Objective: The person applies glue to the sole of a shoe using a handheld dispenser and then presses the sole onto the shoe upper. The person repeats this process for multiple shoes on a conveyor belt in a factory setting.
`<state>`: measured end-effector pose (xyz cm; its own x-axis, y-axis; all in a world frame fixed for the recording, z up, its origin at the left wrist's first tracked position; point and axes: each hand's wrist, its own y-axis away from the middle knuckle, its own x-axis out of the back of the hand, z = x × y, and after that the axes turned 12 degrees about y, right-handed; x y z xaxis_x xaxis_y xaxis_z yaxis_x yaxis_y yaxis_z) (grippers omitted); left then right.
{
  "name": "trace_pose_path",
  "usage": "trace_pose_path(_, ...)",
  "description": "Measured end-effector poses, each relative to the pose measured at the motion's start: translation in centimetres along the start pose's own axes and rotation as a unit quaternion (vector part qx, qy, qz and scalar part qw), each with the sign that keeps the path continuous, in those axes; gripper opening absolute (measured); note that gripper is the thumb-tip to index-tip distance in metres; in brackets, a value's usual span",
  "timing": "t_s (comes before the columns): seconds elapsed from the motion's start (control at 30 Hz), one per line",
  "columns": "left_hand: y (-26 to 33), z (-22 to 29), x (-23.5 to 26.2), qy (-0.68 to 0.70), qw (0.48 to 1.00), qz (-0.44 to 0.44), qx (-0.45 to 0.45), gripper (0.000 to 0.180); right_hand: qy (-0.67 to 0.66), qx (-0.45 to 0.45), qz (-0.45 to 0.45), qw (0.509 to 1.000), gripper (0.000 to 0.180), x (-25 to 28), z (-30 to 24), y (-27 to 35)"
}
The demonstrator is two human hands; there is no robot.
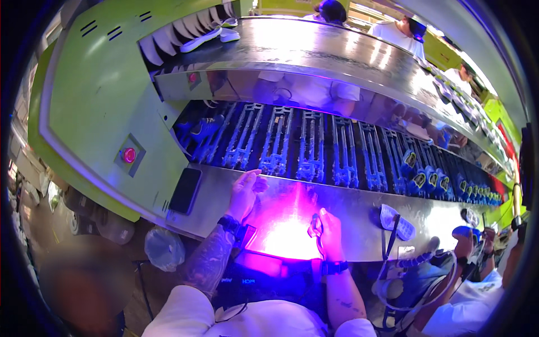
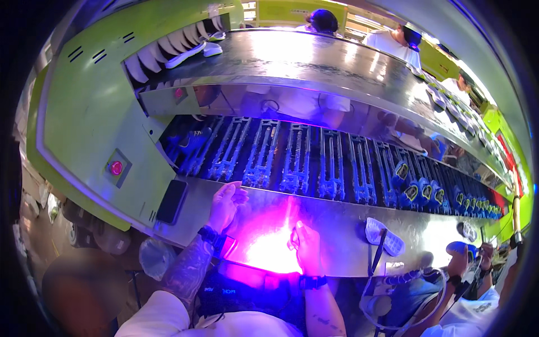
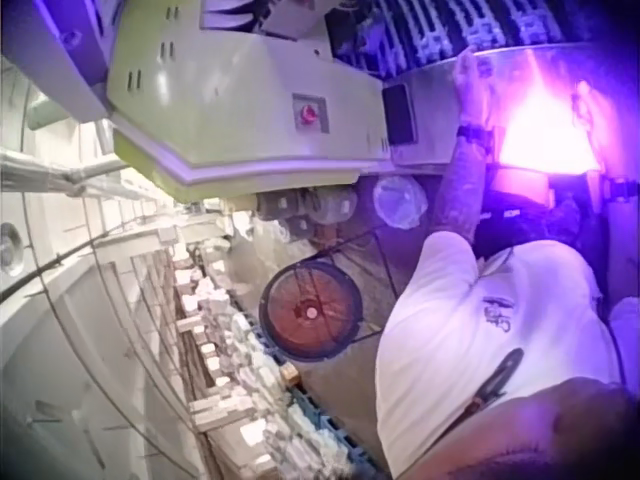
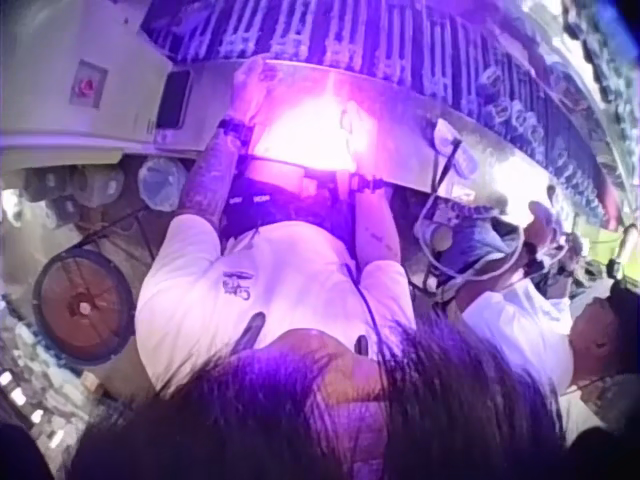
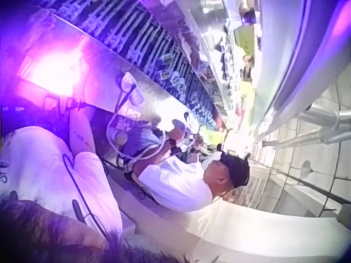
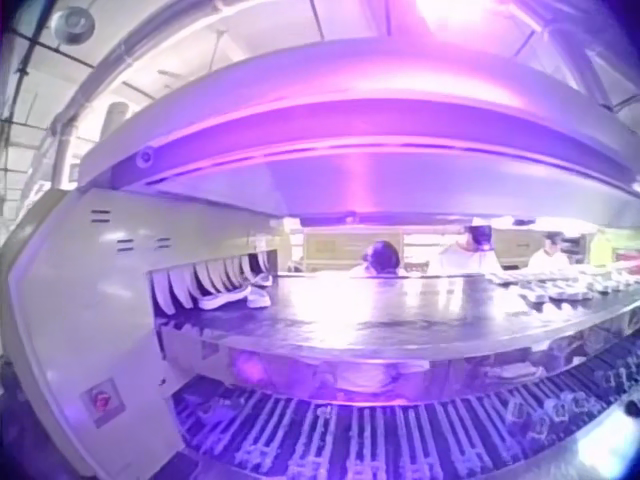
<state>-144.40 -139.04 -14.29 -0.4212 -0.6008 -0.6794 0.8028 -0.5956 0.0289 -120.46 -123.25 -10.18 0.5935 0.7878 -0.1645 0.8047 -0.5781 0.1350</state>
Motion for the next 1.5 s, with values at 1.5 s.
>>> trace_pose_path(1.5,1.2,1.8,1.0,-0.124,0.992,-0.028,-0.015,0.032,-0.152,-0.025,-0.034,0.987,0.035,0.5,-1.5,0.5)
